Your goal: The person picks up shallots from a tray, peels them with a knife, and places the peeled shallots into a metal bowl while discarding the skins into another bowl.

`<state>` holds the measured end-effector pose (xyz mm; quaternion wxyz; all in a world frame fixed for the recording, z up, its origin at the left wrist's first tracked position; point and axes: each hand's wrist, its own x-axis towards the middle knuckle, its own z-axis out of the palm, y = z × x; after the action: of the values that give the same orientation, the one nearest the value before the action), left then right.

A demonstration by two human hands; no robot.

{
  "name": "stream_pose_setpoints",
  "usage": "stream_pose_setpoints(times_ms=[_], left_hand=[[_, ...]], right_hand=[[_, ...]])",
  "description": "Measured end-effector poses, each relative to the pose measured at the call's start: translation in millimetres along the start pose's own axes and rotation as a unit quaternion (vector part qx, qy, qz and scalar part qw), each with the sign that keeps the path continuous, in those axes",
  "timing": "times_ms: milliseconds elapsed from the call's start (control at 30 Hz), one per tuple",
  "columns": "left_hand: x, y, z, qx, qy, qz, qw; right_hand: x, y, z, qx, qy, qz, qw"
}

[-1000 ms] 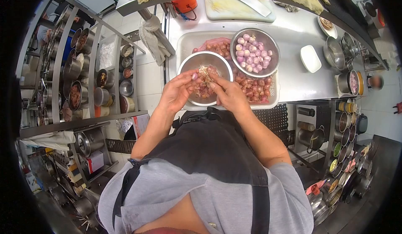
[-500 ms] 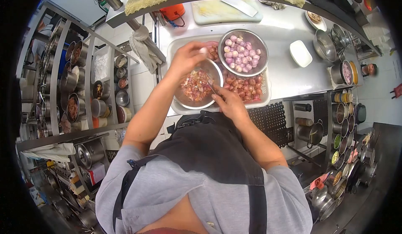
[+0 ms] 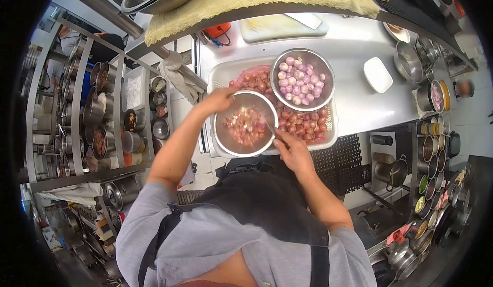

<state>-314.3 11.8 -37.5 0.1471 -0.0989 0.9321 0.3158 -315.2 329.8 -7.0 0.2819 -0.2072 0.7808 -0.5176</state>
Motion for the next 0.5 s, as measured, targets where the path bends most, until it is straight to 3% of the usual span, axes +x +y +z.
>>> stream_pose_setpoints(times_ms=[100,167,233,367,433,500], left_hand=[[-8.0,-1.1,18.0,-0.066,-0.011,-0.027,0.997],[-4.5,-7.1,28.7,-0.085,0.028,-0.025,0.996],[0.2,0.5,13.9,-0.002,-0.053,-0.052,0.997],[15.2,3.7,-13.8,-0.006,-0.047,-0.052,0.998],[25.1,-0.8,-19.1,-0.041,0.109,-0.060,0.991],[35.6,-3.1,-18.9,-0.061,0.103,-0.055,0.991]], right_hand=[[7.6,-8.5,-2.3,-0.035,-0.024,0.005,0.999],[13.4,-6.9,-4.4,-0.079,-0.035,-0.033,0.996],[18.8,-15.0,-9.4,-0.082,-0.052,-0.021,0.995],[24.5,-22.2,-14.2,-0.134,-0.099,-0.029,0.986],[24.0,-7.9,-10.7,-0.071,-0.113,0.055,0.990],[22.6,7.1,-2.9,-0.049,-0.105,0.064,0.991]])
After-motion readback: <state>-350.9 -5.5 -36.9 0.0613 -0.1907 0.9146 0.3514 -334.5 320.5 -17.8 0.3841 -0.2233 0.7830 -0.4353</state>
